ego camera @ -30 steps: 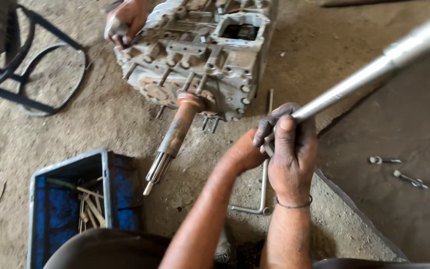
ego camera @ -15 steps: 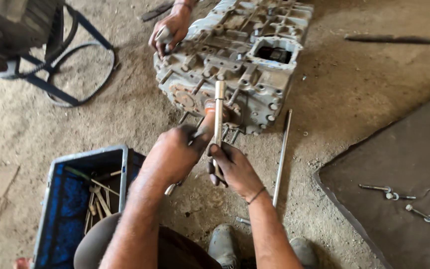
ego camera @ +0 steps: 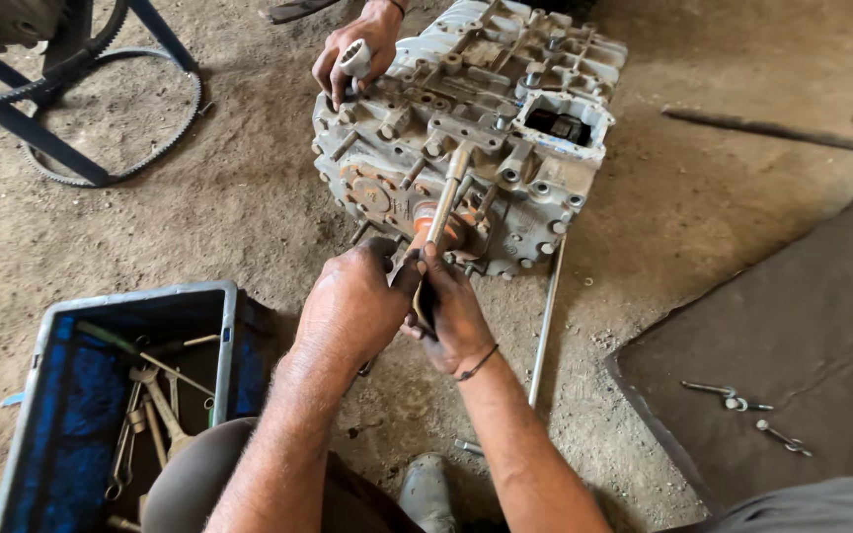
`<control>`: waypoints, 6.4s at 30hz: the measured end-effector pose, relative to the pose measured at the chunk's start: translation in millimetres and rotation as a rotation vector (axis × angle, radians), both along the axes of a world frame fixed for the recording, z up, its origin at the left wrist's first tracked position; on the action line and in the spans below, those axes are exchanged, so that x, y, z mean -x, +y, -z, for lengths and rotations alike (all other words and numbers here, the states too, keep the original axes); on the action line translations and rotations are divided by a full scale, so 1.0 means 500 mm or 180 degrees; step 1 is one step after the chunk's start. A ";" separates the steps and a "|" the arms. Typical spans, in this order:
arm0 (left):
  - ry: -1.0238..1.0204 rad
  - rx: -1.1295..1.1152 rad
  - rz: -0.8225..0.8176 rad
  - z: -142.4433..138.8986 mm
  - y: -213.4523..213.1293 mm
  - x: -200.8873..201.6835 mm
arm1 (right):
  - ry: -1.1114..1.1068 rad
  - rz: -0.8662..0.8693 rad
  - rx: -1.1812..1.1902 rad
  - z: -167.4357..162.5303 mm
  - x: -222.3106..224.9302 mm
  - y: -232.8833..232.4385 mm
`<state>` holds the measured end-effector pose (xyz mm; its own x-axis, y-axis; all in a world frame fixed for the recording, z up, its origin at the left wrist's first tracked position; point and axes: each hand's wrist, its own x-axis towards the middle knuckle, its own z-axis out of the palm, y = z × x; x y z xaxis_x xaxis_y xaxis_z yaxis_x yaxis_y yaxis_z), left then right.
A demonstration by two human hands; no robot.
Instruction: The person uses a wrench and hammer to work on a disassembled engine block on the floor. They repeatedly strike a tool inserted into the engine while another person assists by holding the block steady.
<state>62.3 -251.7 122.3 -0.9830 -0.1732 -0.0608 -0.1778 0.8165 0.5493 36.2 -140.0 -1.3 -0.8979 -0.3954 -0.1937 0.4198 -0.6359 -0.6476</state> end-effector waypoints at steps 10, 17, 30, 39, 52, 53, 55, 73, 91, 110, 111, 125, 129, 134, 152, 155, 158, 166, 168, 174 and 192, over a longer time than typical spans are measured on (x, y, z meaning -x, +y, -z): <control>0.0576 -0.0231 -0.0183 0.046 -0.030 0.003 | 0.0008 -0.0092 0.0229 0.020 0.048 -0.029; 0.2271 -0.2644 -0.0948 0.175 0.033 0.047 | 0.0571 -0.0213 -0.0425 -0.033 0.098 -0.039; 0.2340 -0.2536 -0.2366 0.213 0.067 0.073 | -0.0380 -0.0248 0.0277 0.009 0.042 -0.012; 0.2677 -0.1528 -0.1592 0.173 -0.045 0.119 | 0.0037 -0.0066 0.0487 0.000 0.010 -0.010; 0.3380 -0.2560 -0.1039 0.161 0.094 0.067 | -0.0146 -0.0290 0.0274 0.009 0.051 -0.011; 0.3302 -0.2821 -0.1187 0.144 0.098 0.069 | -0.0241 -0.0315 0.0404 0.008 0.044 -0.008; 0.3564 -0.0967 -0.0859 0.116 0.094 0.069 | -0.0255 -0.0325 0.0548 0.003 0.040 -0.002; 0.1830 -0.4489 -0.0790 0.217 -0.014 0.092 | -0.0194 -0.0606 0.0875 -0.008 0.033 0.013; 0.3452 0.0586 -0.0908 0.114 0.000 0.116 | -0.0174 -0.0380 0.0486 0.008 0.035 0.008; 0.4090 0.0515 -0.0534 0.058 0.093 0.072 | -0.0104 -0.0539 0.0322 0.086 0.088 -0.020; 0.4213 0.0786 -0.0497 0.053 0.081 0.087 | -0.0053 -0.0486 0.0293 0.079 0.080 -0.019; 0.2648 -0.4478 -0.1214 0.217 0.054 0.076 | -0.0104 -0.0313 -0.0059 -0.021 0.055 -0.008; 0.3585 -0.2631 -0.1061 0.161 0.109 0.060 | -0.0040 -0.0874 0.0760 -0.030 0.068 -0.001; 0.3856 0.0752 -0.0510 0.118 0.077 0.090 | -0.0919 -0.0617 0.0572 -0.021 0.048 -0.004; 0.3707 -0.2232 -0.0859 0.178 0.118 0.049 | -0.0183 -0.0846 0.1020 -0.005 0.051 -0.004; 0.3570 -0.0173 -0.0721 0.137 0.087 0.079 | -0.0538 -0.0493 0.0854 0.020 0.040 -0.003; 0.1902 -0.1217 -0.1471 0.133 0.024 0.119 | -0.0038 -0.0438 0.0839 0.039 0.036 0.000; 0.2106 -0.5206 -0.1605 0.236 0.039 0.081 | 0.0034 -0.0222 -0.0123 -0.016 0.052 0.014; 0.2575 -0.4687 -0.1278 0.236 0.102 0.057 | 0.0097 -0.0298 -0.0084 -0.033 0.064 0.012; 0.3529 0.0201 -0.0948 0.152 0.107 0.063 | 0.0203 -0.0707 0.0530 -0.001 0.067 0.017; 0.2986 -0.3281 -0.1014 0.201 0.085 0.046 | 0.0652 -0.0485 0.0360 0.055 0.099 -0.027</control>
<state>39.1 -209.3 21.9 -0.6573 -0.6693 0.3464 0.4801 -0.0175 0.8771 -13.3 -153.8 -28.6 -0.8423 -0.5377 0.0386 0.3838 -0.6485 -0.6573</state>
